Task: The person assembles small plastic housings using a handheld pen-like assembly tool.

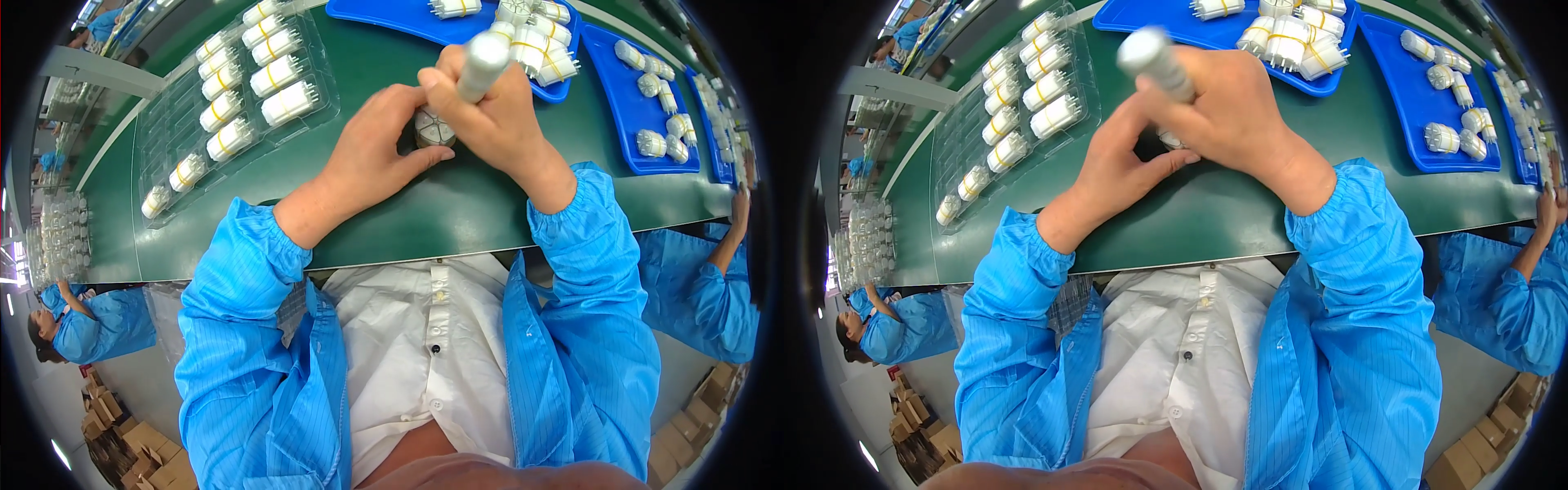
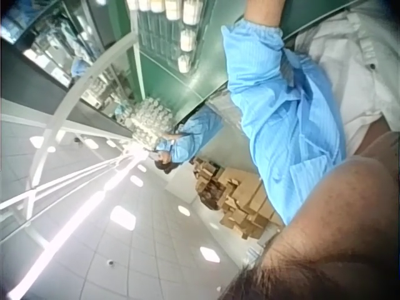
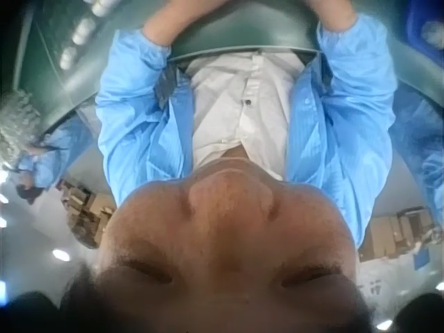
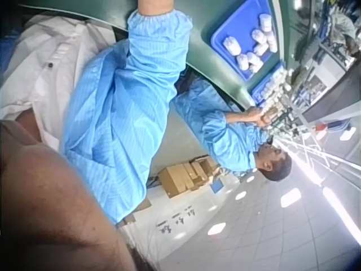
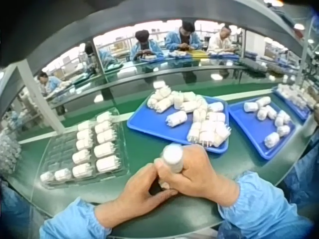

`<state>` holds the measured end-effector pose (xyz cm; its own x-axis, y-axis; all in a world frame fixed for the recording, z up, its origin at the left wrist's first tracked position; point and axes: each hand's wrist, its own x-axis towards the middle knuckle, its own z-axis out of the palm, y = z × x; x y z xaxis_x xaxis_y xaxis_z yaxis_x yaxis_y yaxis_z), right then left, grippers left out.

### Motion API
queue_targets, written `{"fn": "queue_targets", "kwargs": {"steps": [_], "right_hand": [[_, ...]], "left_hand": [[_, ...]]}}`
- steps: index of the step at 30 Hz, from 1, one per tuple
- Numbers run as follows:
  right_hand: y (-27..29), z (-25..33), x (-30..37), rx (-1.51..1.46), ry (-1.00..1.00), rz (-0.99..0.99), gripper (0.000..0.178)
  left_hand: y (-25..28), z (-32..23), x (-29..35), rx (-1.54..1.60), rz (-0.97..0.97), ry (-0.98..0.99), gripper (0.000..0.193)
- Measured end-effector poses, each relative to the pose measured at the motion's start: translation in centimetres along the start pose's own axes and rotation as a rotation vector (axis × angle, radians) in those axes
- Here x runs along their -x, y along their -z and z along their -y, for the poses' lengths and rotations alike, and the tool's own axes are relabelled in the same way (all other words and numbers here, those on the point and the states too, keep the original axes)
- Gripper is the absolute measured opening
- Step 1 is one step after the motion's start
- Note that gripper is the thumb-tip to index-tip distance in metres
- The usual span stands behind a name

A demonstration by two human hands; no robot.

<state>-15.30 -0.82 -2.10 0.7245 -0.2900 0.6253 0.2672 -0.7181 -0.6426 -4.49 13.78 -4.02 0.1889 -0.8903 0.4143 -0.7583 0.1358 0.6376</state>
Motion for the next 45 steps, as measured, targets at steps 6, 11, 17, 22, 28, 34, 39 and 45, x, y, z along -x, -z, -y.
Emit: {"fn": "queue_targets", "kwargs": {"steps": [6, 11, 17, 22, 28, 34, 39, 45], "right_hand": [[2.2, 0.1, -1.2, -0.48, -0.411, -0.369, 0.035], [1.8, -0.8, -0.7, -0.423, -0.416, -0.365, 0.037], [0.6, -1.4, -0.4, -0.372, -0.394, -0.239, 0.036], [0.6, -1.5, -0.2, -0.332, -0.355, -0.215, 0.036], [0.5, -1.5, -0.1, -0.346, -0.345, -0.21, 0.036], [0.5, -1.5, -0.3, -0.348, -0.345, -0.202, 0.036], [0.4, -1.3, -0.5, -0.334, -0.381, -0.197, 0.039], [0.1, -1.3, -0.2, -0.292, -0.41, -0.156, 0.039]], "left_hand": [[1.0, 1.6, -0.3, 0.881, 0.036, 0.433, 0.054], [2.6, 1.5, -0.8, 1.296, 0.108, 0.482, 0.053], [2.8, 2.4, -0.4, 1.517, 0.138, 0.406, 0.057], [2.9, 3.4, -0.3, 1.665, 0.224, 0.298, 0.058], [3.4, 1.7, -0.4, 1.583, 0.171, 0.356, 0.062], [3.4, 1.6, -0.4, 1.352, 0.113, 0.428, 0.061], [4.4, 1.7, 0.0, 1.209, -0.03, 0.397, 0.063], [9.9, 3.8, 4.5, 1.026, -0.255, 0.481, 0.053]]}}
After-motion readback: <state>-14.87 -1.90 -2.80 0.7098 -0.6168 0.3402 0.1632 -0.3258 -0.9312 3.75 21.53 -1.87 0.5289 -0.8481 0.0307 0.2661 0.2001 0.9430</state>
